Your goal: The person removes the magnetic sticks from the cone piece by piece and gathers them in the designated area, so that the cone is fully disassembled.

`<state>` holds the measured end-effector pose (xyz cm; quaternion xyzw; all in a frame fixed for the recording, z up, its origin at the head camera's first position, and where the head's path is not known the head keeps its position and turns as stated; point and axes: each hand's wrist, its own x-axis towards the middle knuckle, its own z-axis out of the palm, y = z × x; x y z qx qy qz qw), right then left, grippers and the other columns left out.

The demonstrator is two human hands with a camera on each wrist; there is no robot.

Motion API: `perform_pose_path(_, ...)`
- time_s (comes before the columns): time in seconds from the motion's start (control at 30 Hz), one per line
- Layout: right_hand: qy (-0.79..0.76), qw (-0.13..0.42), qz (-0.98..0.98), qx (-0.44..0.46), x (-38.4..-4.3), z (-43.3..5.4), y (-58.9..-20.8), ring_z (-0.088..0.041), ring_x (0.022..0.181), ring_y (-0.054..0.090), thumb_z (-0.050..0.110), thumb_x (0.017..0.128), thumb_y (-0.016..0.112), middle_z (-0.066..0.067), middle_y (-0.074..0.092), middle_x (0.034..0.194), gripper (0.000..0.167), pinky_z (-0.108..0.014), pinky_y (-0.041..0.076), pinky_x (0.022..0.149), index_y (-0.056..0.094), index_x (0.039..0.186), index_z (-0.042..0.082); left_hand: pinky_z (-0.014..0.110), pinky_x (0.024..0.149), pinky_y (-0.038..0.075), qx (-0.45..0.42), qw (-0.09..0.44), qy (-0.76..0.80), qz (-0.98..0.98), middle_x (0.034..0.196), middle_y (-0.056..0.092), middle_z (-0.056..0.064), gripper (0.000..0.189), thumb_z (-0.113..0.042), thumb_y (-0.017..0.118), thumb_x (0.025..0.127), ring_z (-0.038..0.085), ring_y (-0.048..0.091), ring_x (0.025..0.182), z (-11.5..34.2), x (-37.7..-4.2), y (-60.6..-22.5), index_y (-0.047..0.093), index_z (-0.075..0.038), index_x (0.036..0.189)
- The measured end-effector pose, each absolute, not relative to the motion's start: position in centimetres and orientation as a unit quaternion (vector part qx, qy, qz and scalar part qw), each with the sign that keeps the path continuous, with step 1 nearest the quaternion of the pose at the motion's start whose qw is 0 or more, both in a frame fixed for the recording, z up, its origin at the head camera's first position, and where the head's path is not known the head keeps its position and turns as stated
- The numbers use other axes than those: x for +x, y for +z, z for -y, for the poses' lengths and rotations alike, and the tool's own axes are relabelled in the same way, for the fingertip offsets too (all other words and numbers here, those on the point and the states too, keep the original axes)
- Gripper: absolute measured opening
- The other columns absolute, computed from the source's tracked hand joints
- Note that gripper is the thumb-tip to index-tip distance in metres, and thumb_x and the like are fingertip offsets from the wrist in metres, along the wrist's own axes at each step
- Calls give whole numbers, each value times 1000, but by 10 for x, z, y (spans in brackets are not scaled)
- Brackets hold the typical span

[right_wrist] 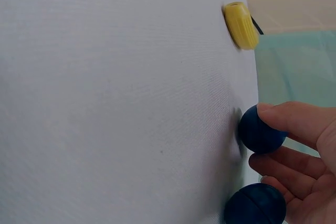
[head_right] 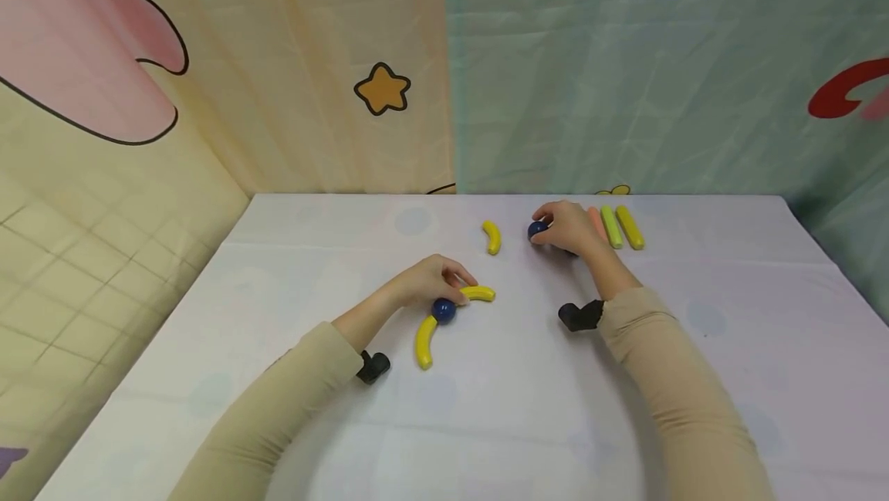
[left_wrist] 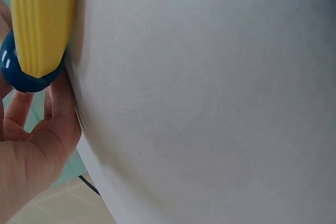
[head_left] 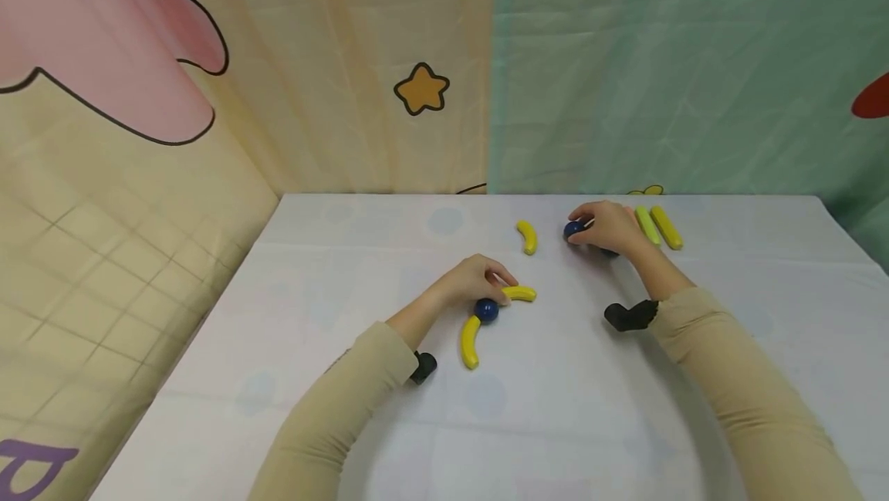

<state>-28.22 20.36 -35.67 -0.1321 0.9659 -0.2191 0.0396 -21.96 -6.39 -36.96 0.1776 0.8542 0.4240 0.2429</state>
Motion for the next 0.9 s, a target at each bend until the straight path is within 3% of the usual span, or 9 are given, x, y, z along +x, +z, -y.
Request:
perform_pose_path(0.13,-221,39,-965,-134,-282,-205,-357,-35,101,57,21,81,71,-21,62,112,42,-50,36,87,61,117,2,19,65,42,176,242,424,-855,83,62,3,26,-4,74,77,12,53,74,64,-218,-368,71,-7,103)
perform_pose_path(0.37,-230,38,-963,-137,-281,-204,-355,-35,102,57,21,82,70,-21,62,113,42,-55,30,89,61,117,2,18,65,41,173,239,419,-859,82,61,2,25,-4,74,77,12,52,74,63,-217,-368,71,-7,102)
perform_pose_path(0.6,-284,38,-949,-130,-277,-205,-354,-37,100,58,15,82,70,-25,59,111,41,-49,46,84,59,117,-3,19,65,40,170,231,407,-867,82,60,1,25,-5,75,77,13,51,74,63,-215,-367,72,-9,101)
perform_pose_path(0.9,-324,9,-939,-115,-262,-214,-351,-36,102,56,18,84,69,-23,59,113,40,-48,47,84,59,117,-2,19,62,40,164,232,410,-867,81,59,2,25,-5,75,77,13,50,71,62,-214,-368,71,-10,102)
